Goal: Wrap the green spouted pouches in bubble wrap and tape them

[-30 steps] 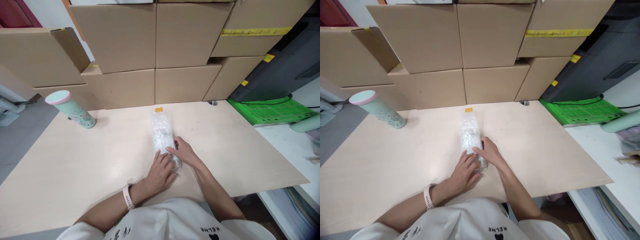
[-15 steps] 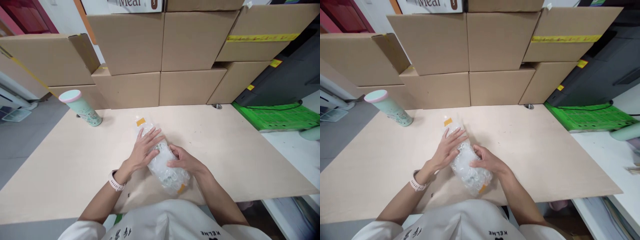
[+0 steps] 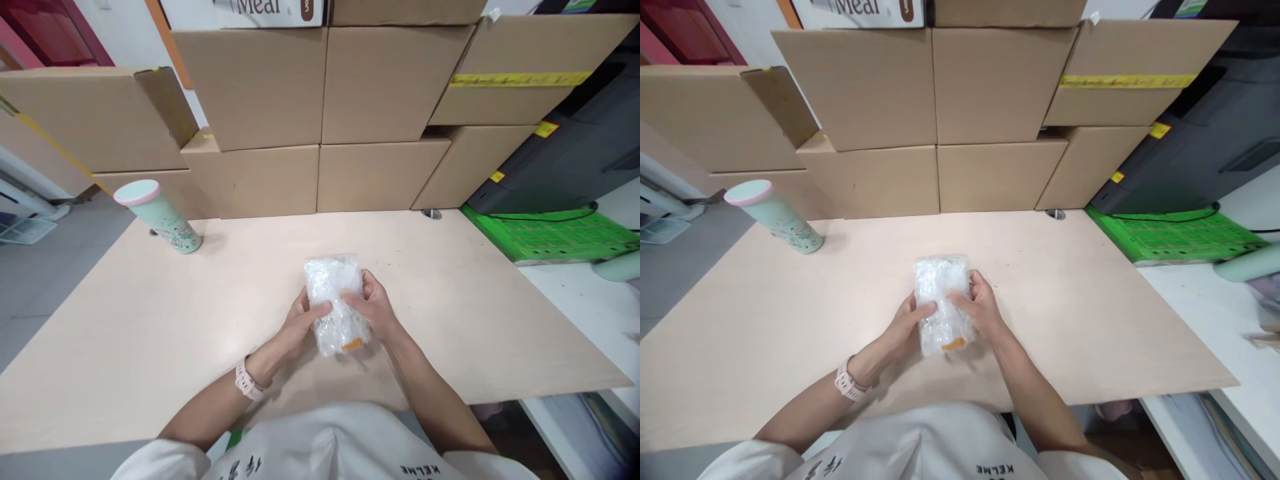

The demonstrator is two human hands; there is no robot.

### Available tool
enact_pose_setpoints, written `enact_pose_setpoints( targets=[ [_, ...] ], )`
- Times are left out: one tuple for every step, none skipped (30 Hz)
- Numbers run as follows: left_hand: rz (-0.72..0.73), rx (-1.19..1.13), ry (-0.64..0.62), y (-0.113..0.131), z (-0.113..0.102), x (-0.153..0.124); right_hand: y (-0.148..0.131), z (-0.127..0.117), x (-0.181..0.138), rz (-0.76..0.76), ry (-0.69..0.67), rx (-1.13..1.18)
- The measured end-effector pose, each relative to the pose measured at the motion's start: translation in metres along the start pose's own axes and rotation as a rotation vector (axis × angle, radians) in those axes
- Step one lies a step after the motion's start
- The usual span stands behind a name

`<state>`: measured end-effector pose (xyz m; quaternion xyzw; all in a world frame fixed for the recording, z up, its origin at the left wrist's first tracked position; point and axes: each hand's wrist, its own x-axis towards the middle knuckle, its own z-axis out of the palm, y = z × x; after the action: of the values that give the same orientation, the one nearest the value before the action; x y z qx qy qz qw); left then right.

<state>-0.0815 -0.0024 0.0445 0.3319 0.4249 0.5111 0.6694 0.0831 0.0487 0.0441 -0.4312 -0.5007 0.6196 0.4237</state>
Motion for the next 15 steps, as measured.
enact_pose_setpoints(
  targets=[
    [-0.046, -0.019, 0.052, -0.003, 0.0, 0.002, 0.002, 0.0, 0.002, -0.007, 0.054, -0.119],
    [-0.084, -0.02, 0.092, -0.005, -0.001, 0.003, 0.004, 0.0, 0.003, -0.028, 0.126, -0.269],
    [-0.104, 0.003, 0.119, -0.007, -0.002, 0.005, 0.006, -0.001, 0.003, -0.069, 0.206, -0.438],
    [-0.097, 0.054, 0.135, -0.008, -0.005, 0.007, 0.008, -0.001, 0.004, -0.137, 0.275, -0.608],
    [-0.054, 0.142, 0.148, -0.009, -0.007, 0.009, 0.009, -0.002, 0.004, -0.228, 0.316, -0.764],
    [0.022, 0.273, 0.159, -0.01, -0.01, 0.01, 0.01, -0.001, 0.003, -0.328, 0.321, -0.893],
    [0.126, 0.443, 0.179, -0.011, -0.012, 0.01, 0.011, 0.0, 0.003, -0.421, 0.287, -0.995],
    [0.249, 0.643, 0.208, -0.012, -0.014, 0.011, 0.012, 0.002, 0.002, -0.492, 0.227, -1.077],
    [0.378, 0.856, 0.243, -0.013, -0.016, 0.01, 0.014, 0.004, 0.001, -0.534, 0.159, -1.146],
    [0.497, 1.063, 0.267, -0.014, -0.017, 0.01, 0.017, 0.006, 0.0, -0.547, 0.096, -1.208],
    [0.596, 1.244, 0.274, -0.016, -0.018, 0.009, 0.019, 0.009, 0.0, -0.541, 0.048, -1.258],
    [0.67, 1.388, 0.252, -0.018, -0.018, 0.009, 0.021, 0.011, -0.001, -0.527, 0.013, -1.296],
    [0.717, 1.495, 0.206, -0.02, -0.019, 0.008, 0.023, 0.012, -0.001, -0.511, -0.009, -1.324],
    [0.736, 1.569, 0.15, -0.023, -0.02, 0.008, 0.025, 0.013, -0.001, -0.497, -0.023, -1.345],
    [0.738, 1.619, 0.1, -0.025, -0.021, 0.009, 0.026, 0.013, -0.001, -0.485, -0.035, -1.361]
  ],
)
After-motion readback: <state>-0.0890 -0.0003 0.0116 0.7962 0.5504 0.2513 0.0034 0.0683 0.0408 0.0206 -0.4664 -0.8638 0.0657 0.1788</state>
